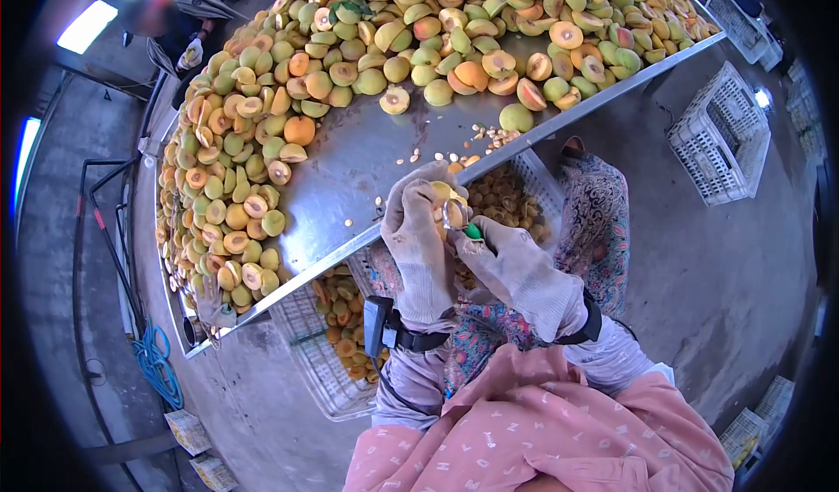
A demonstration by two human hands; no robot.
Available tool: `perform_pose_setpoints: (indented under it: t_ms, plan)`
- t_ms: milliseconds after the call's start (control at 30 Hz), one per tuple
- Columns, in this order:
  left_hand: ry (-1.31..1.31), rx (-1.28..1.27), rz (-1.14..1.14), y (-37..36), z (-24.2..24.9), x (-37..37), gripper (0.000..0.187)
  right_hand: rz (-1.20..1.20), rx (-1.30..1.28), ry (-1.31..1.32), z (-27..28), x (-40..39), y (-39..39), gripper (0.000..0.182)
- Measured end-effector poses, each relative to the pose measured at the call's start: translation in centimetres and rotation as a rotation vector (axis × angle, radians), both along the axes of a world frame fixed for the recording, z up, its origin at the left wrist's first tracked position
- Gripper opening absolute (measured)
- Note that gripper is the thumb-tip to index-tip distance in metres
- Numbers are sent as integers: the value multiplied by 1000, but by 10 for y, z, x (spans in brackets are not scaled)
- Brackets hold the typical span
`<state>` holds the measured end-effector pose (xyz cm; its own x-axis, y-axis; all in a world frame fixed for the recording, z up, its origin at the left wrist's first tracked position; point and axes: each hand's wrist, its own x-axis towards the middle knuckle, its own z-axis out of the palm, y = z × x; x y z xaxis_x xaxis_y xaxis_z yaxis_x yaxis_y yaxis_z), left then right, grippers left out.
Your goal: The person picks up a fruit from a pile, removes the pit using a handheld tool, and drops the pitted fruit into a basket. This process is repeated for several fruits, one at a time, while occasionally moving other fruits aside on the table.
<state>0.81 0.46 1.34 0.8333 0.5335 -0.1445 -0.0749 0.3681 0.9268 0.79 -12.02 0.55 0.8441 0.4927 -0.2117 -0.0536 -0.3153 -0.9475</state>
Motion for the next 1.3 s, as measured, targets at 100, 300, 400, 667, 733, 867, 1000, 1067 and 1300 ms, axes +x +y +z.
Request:
perform_pose_setpoints:
  t_ms: [100,300,400,667,733,867,1000,1067,1300]
  plan:
    - [-60,35,49,-2,-4,-2,27,5,64,-54,2,-2,4,35]
    - [-68,80,172,-8,-5,-3,26,-78,7,-85,1,-13,16,37]
    - [-40,53,212,-12,7,-2,25,-150,-68,-136,1,-14,20,36]
    - [37,145,126,3,5,-2,24,61,55,82,5,1,17,33]
    - [39,199,118,8,-1,-4,24,78,84,72,-1,1,17,33]
    - [23,227,43,11,-4,-5,26,90,103,388,6,5,20,35]
    - [56,369,6,4,14,-9,28,89,221,625,0,2,18,36]
    - [93,419,-19,4,21,-6,31,111,131,436,-14,-2,17,35]
    - [72,124,-106,6,16,3,37,208,321,351,3,0,7,41]
